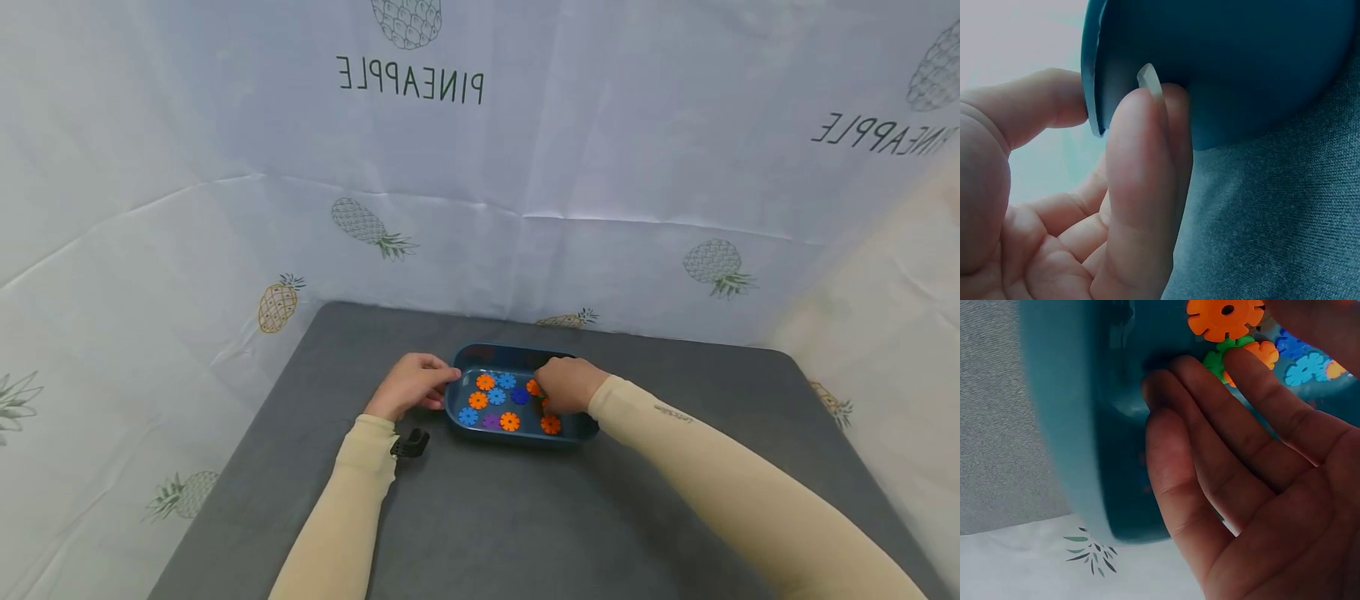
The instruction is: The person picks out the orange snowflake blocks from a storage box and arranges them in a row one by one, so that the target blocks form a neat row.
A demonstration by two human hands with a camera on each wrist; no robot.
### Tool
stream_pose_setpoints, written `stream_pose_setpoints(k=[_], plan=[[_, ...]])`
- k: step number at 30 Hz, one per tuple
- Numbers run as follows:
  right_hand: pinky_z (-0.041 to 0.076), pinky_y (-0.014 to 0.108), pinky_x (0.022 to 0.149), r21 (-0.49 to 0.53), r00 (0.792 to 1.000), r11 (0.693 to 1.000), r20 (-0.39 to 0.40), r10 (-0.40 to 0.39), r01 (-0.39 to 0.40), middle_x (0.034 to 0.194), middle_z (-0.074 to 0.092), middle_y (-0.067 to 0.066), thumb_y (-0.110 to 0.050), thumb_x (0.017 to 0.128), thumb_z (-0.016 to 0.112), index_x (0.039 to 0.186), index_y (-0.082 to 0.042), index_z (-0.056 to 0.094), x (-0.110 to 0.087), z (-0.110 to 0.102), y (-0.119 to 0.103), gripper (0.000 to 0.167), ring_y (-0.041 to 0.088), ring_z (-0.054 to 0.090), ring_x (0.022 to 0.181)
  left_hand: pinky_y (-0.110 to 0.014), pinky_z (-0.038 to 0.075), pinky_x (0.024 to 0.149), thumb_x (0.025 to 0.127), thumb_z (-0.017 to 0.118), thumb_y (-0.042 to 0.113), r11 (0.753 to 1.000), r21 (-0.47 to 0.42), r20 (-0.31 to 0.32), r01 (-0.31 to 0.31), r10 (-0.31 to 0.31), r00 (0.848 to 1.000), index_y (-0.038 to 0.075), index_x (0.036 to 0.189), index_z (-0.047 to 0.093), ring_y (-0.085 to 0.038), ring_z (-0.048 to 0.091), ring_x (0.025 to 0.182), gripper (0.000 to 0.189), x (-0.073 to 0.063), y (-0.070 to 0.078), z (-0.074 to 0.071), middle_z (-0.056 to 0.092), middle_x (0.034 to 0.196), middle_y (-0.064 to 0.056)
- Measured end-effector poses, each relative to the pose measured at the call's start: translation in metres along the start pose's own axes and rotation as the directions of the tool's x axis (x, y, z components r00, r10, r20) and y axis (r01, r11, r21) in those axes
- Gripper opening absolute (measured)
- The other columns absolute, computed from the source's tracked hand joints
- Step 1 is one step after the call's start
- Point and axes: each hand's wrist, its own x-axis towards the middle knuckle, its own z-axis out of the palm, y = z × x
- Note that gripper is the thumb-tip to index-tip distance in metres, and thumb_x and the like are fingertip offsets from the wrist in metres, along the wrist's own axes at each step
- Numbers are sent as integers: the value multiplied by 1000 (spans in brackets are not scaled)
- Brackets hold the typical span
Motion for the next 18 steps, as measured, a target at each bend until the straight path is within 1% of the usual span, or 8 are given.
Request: stream_pose_setpoints(k=[2,8,12,15,18], plan=[[60,39,75,-4,1000,1000,-3,-2,2,81,67,1,-21,96,84,113,-8,76,1,0,-1,23,18,59,69,-27,64,66,98,81,30,1000,0,-6,1,-1,1000,4,113,77,-21,69,73,30,0,1,1,72,101,-14],[55,36,68,-18,1000,1000,-17,-8,8,73,59,1,-17,96,83,103,-9,75,3,-1,-4,13,18,52,65,-27,63,66,97,82,28,1000,-15,-5,-2,2,1000,4,112,77,-20,68,73,29,1,3,1,73,102,-15],[51,34,65,-22,1000,1000,-22,-11,11,70,54,0,-16,94,84,95,-10,73,5,-1,-5,13,17,48,64,-27,63,66,97,82,28,1000,-19,-5,1,-1,1000,5,113,77,-20,68,74,28,2,3,0,73,103,-16],[48,33,64,-29,1000,1000,-25,-7,7,70,53,-1,-16,94,85,93,-11,72,6,-1,-7,14,17,47,64,-27,64,67,97,82,28,1000,-17,-6,7,-7,1000,5,113,77,-21,69,75,28,1,4,0,73,104,-16],[50,34,64,-38,999,999,-37,-9,8,70,56,0,-16,94,85,94,-10,73,6,1,-9,14,18,48,63,-27,64,67,97,82,28,1000,-16,-10,11,-11,1000,5,113,77,-21,69,76,28,1,4,0,73,103,-14]])
